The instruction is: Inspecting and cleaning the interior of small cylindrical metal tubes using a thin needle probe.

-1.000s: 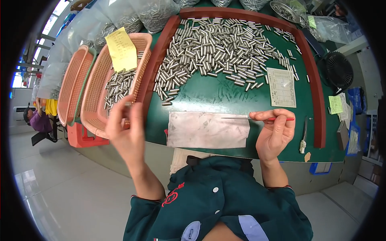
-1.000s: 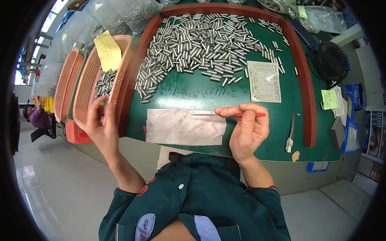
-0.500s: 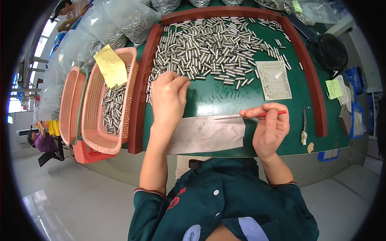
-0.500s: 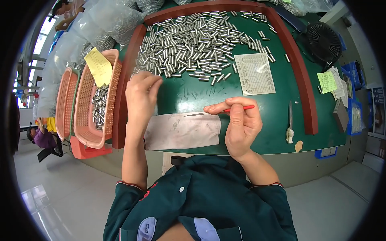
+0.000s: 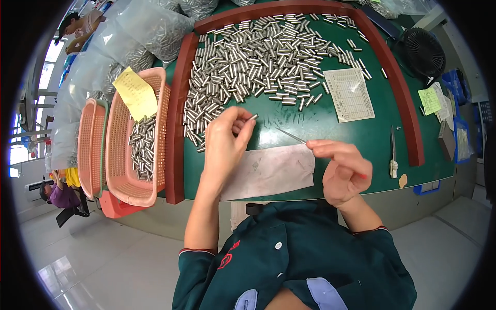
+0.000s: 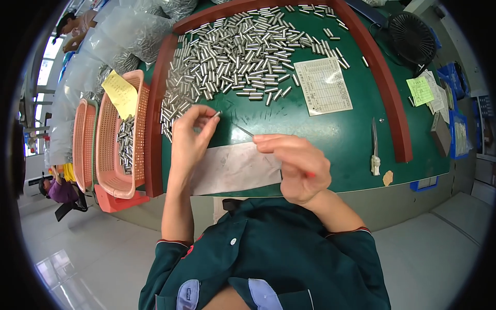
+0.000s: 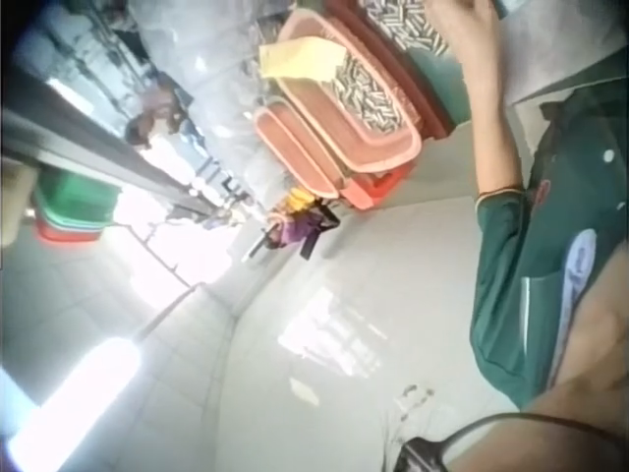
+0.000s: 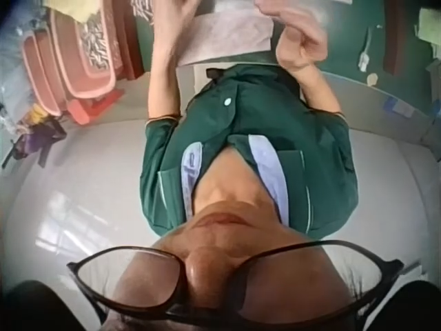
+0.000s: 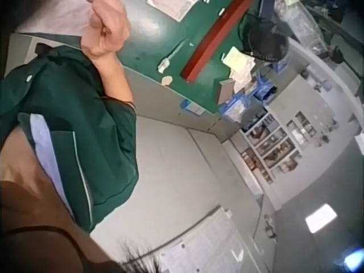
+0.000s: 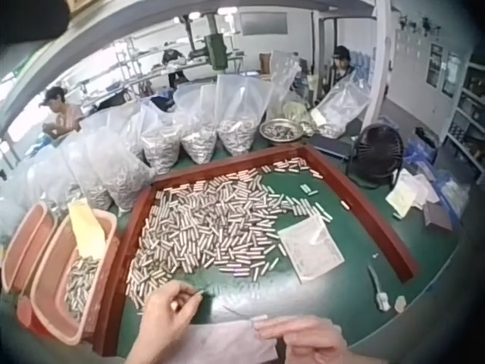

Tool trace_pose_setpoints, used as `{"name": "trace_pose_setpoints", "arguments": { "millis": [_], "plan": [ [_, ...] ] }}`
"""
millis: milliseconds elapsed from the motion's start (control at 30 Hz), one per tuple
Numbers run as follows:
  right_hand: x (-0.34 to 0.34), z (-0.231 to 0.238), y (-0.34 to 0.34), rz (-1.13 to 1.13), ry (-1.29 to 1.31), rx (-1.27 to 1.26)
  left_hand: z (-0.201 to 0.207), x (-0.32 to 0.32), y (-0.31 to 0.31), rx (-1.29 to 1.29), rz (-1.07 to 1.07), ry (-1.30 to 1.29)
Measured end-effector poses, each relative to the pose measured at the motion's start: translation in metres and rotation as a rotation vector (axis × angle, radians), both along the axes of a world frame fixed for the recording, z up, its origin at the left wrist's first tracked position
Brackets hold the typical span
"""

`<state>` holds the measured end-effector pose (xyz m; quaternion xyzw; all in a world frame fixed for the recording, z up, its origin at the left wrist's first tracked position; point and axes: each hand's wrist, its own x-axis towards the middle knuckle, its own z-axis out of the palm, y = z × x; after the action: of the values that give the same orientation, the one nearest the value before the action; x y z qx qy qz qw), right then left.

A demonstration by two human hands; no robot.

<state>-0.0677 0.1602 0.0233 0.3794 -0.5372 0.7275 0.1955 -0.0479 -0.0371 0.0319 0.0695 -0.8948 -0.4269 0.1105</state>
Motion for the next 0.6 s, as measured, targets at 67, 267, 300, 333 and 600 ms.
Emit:
{"name": "trace_pose_setpoints", "arguments": {
  "millis": [67, 267, 300, 333, 600],
  "plan": [
    [0.001, 0.003, 0.000, 0.025, 0.124, 0.113, -0.008, 0.014, 0.007, 0.109, 0.029, 0.019],
    [0.004, 0.006, -0.007, 0.055, 0.291, 0.313, -0.028, 0.035, 0.022, 0.292, 0.114, 0.081],
    [0.004, 0.005, -0.007, 0.051, 0.290, 0.326, -0.030, 0.036, 0.022, 0.302, 0.108, 0.065],
    [0.004, 0.005, -0.007, 0.053, 0.290, 0.328, -0.031, 0.036, 0.022, 0.305, 0.110, 0.064],
    [0.005, 0.005, -0.009, 0.061, 0.237, 0.309, -0.033, 0.036, 0.023, 0.291, 0.105, 0.125]
  ]
}}
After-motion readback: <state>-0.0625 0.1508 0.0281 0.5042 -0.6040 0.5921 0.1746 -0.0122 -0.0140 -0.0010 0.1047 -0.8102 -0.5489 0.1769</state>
